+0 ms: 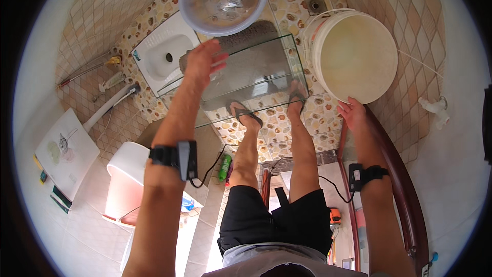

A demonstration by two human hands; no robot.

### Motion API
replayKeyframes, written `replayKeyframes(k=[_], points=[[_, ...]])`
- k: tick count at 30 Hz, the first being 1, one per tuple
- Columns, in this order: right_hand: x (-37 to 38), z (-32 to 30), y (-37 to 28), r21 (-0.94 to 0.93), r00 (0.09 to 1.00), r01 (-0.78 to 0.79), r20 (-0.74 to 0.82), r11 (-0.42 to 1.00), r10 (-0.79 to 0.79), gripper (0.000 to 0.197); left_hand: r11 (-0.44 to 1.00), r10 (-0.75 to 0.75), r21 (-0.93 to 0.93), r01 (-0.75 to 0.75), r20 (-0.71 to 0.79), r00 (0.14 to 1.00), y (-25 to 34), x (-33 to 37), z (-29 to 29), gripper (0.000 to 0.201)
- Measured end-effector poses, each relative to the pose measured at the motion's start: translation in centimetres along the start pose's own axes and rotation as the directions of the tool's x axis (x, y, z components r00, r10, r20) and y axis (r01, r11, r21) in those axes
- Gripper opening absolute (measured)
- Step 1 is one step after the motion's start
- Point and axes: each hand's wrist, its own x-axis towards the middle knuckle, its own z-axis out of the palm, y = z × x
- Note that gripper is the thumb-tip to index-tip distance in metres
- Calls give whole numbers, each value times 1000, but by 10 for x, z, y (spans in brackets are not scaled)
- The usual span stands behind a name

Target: The person scrubs the interior glass walls of a small aquarium with a sponge, then pours water from a bucket into the tank. Two turtles are visible in a separate basin nearby.

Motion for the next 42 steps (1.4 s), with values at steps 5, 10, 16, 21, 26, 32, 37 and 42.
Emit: replayKeyframes(k=[5,10,16,21,26,32,37,42], points=[[10,1,2,86,998,44,-46,995,-41,31,988,-114,-113,107,-60,992,-60,-54,-7,38],[-16,18,-24,119,994,101,18,988,-103,34,960,-199,-205,188,-34,979,-101,-95,3,33],[-93,22,-67,-76,985,130,-105,989,-138,36,954,-147,-260,147,19,989,-109,-114,22,34],[-168,10,-65,-265,953,226,-141,937,-269,38,935,-115,-338,108,-1,993,-102,-116,33,32],[-232,5,-50,-476,867,403,-74,782,-492,43,892,-137,-437,117,-15,990,-104,-114,31,35],[-279,45,-34,-679,781,483,50,553,-622,47,830,-172,-531,172,49,984,-130,-91,16,44],[-303,94,-25,-755,737,504,123,419,-665,49,782,-189,-588,208,94,977,-166,-56,20,44],[-317,127,-5,-859,673,467,193,208,-714,53,772,-171,-602,204,113,979,-185,-15,31,41]])
